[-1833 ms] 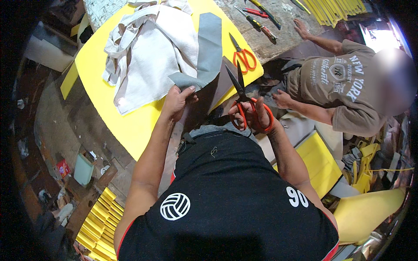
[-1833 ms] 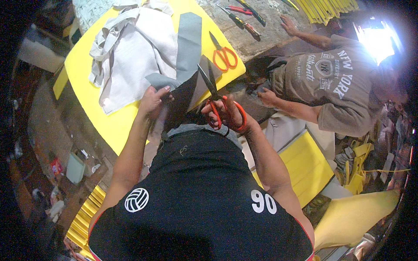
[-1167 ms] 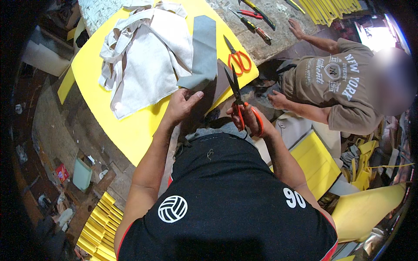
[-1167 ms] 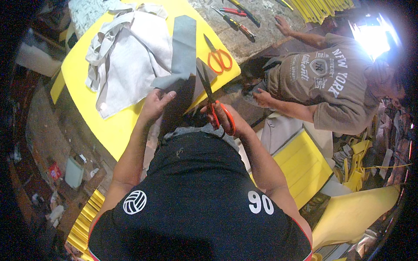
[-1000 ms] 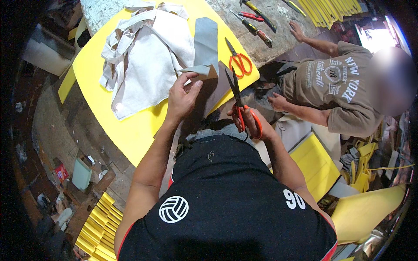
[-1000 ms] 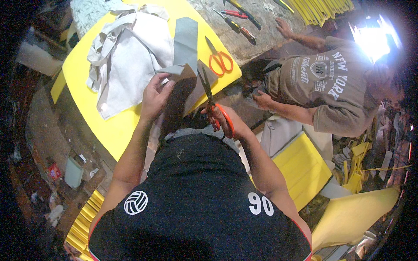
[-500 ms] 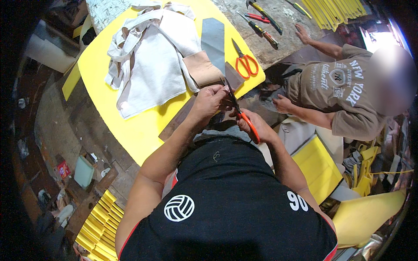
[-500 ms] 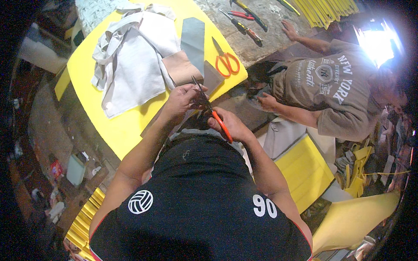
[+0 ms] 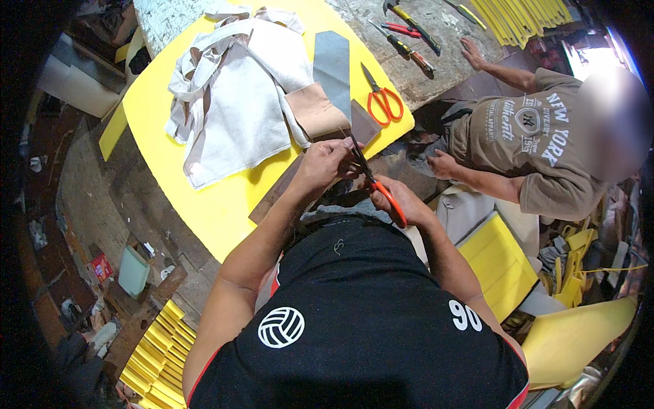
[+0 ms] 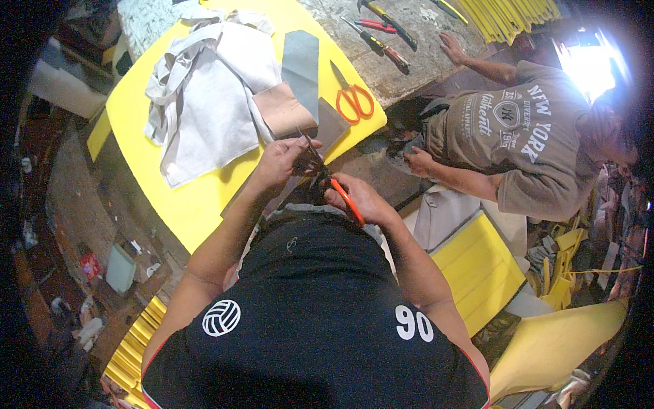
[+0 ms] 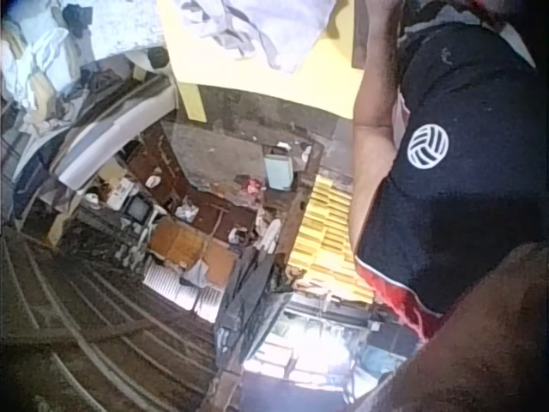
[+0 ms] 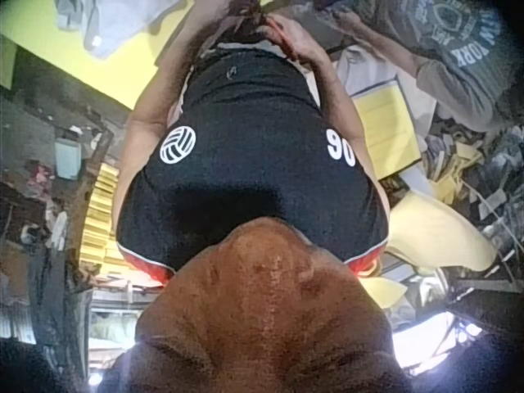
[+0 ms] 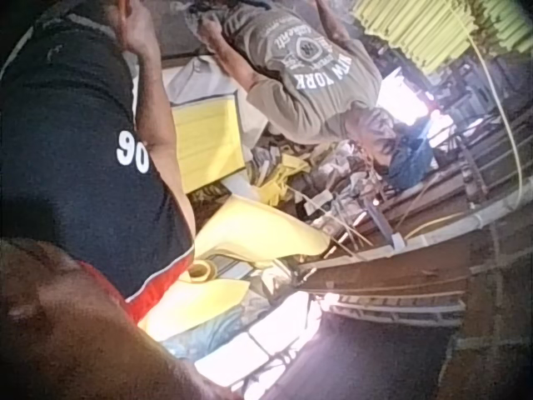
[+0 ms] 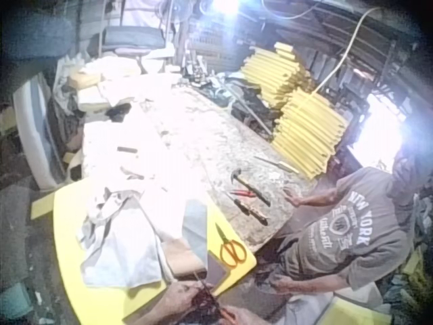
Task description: The person uses red-handled scissors to cut a piece of gray fabric on a yellow work surface. They trim the edges and separate a smaller piece, then place the cut fabric aside while continuing to handle the remaining material.
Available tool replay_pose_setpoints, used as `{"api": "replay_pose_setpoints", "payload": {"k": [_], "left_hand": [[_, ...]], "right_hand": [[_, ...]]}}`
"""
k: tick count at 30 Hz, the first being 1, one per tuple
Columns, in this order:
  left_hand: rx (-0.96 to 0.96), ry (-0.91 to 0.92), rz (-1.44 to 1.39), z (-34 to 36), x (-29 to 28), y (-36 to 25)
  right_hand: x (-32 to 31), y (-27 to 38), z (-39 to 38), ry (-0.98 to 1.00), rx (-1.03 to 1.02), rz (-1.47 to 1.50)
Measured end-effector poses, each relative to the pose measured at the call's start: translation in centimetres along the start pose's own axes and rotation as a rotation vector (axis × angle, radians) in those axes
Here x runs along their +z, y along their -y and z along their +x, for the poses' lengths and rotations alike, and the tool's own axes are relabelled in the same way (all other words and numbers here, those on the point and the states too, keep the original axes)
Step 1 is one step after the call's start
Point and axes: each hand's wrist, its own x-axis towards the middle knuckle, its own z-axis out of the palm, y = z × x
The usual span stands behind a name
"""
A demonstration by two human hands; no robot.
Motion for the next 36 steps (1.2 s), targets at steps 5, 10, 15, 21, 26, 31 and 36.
{"api": "replay_pose_setpoints", "payload": {"k": [5, 10, 15, 21, 26, 31, 36], "left_hand": [[-0.006, -0.018, 0.029, -0.2, 0.3, -0.2], [-0.022, 0.002, 0.026, 0.2, 0.3, 0.1], [-0.057, -0.022, 0.075, 0.5, 0.5, -0.3], [-0.077, 0.011, 0.094, 0.6, 0.7, -0.6], [-0.128, 0.038, 0.154, 0.7, 0.6, -0.8], [-0.117, 0.053, 0.164, 0.6, 0.8, -0.7], [-0.100, 0.094, 0.127, 0.8, 0.4, -0.3]], "right_hand": [[-0.1, 0.3, -0.2, -0.002, 0.008, -0.011], [-0.1, 0.0, -0.4, -0.019, -0.016, -0.003], [-0.1, 0.9, -0.8, -0.068, -0.015, -0.062], [-0.4, 0.6, -1.2, -0.095, -0.007, -0.074], [-0.2, -0.6, -1.4, -0.102, 0.000, -0.102], [0.1, -0.7, -1.8, -0.100, -0.001, -0.064], [0.3, -1.3, -2.0, -0.128, -0.077, -0.045]]}}
